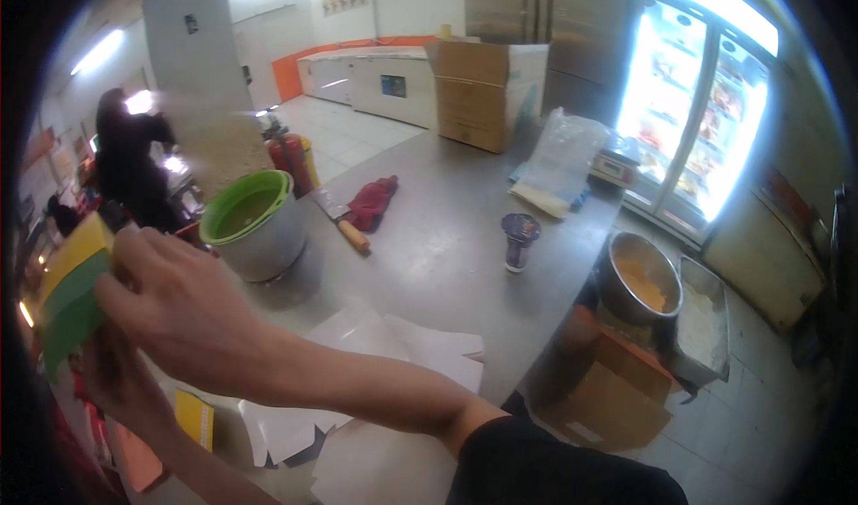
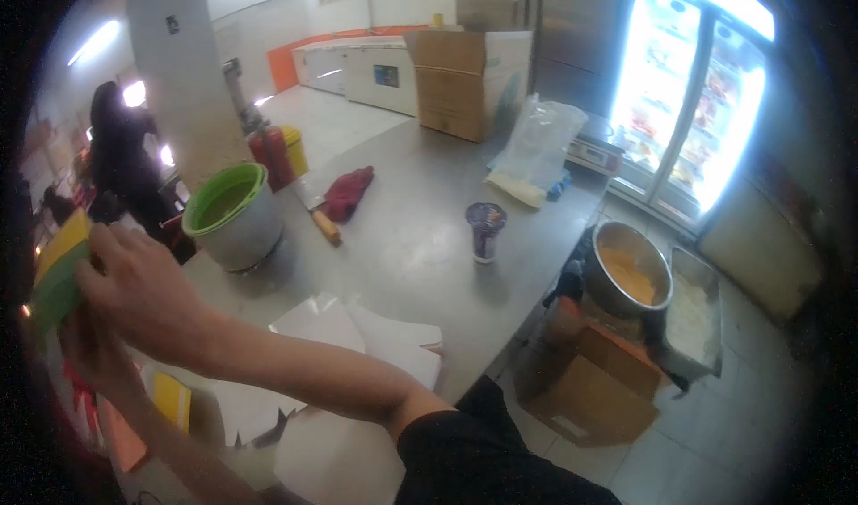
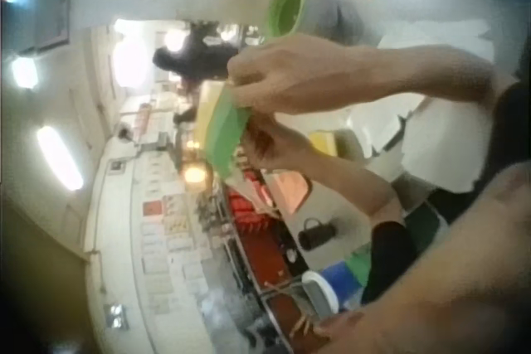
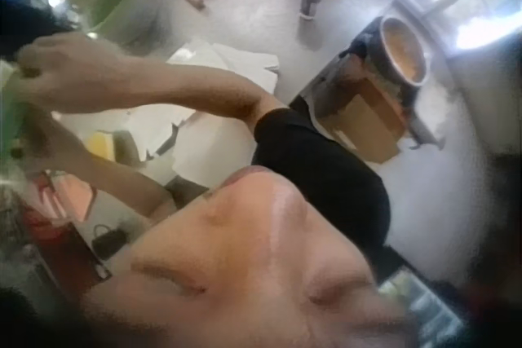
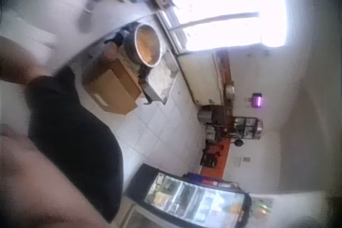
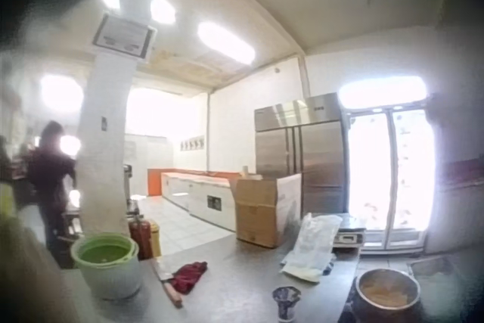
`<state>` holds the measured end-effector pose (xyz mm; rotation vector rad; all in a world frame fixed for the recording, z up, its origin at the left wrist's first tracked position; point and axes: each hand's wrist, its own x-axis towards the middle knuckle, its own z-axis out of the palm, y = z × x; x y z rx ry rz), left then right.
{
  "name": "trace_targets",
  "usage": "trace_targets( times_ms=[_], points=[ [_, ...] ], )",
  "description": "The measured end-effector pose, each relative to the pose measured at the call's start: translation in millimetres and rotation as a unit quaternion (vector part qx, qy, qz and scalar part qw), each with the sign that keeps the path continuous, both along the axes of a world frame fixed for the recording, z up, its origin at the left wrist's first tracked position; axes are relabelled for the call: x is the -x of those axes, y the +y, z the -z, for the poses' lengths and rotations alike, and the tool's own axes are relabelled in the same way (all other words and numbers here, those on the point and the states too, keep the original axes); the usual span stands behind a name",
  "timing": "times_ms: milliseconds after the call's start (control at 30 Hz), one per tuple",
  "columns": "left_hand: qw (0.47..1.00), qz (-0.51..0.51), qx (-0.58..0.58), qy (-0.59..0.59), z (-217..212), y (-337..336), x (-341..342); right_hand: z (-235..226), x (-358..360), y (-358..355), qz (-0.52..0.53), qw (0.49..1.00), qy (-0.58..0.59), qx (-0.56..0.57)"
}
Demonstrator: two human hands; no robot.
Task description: The person assembles a series of cardboard food boxes by hand, folding and interlocking the tabs to form the box shape and then stacking the completed boxes on a metal table.
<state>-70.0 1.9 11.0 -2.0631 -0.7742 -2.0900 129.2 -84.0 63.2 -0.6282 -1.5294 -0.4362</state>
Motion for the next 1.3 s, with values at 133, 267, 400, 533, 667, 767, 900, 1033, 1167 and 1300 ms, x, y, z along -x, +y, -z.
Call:
trace_targets(
  times_ms=[133,267,400,533,667,767,900,1033,1167,1300],
  points=[
    [0.984,0.112,0.104,-0.093,-7.1,-11.0,-29.6,-1.0,-17.5,-4.3,-0.059,0.998,0.016,0.034],
    [0.969,0.144,0.123,-0.156,-10.5,-14.7,-34.3,-9.2,-26.2,-8.3,-0.148,0.986,0.012,0.079],
    [0.973,0.154,0.102,-0.134,-13.4,-20.9,-42.0,-12.2,-29.9,-11.3,-0.171,0.978,0.005,0.122],
    [0.971,0.165,0.123,-0.122,-11.0,-20.6,-40.1,-12.5,-28.9,-9.5,-0.179,0.976,0.012,0.125],
    [0.963,0.169,0.139,-0.154,-5.7,-12.6,-27.7,-10.3,-20.3,-4.5,-0.191,0.978,0.019,0.081],
    [0.917,0.308,0.110,-0.227,-2.7,-5.9,-20.1,-7.4,-14.1,0.2,-0.155,0.988,0.006,0.024],
    [0.919,0.312,0.094,-0.221,-2.2,-4.3,-20.6,-4.8,-6.2,5.3,-0.132,0.991,0.013,-0.023],
    [0.928,0.282,0.095,-0.226,2.3,-3.7,-22.2,-2.9,-3.7,5.1,-0.153,0.988,0.023,0.000],
    [0.919,0.307,0.094,-0.231,5.1,1.9,-16.5,-1.3,0.3,4.5,-0.158,0.987,0.015,0.013],
    [0.913,0.291,0.122,-0.259,0.1,0.5,-18.6,0.3,-2.1,-2.3,-0.099,0.994,-0.027,0.024]
  ],
)
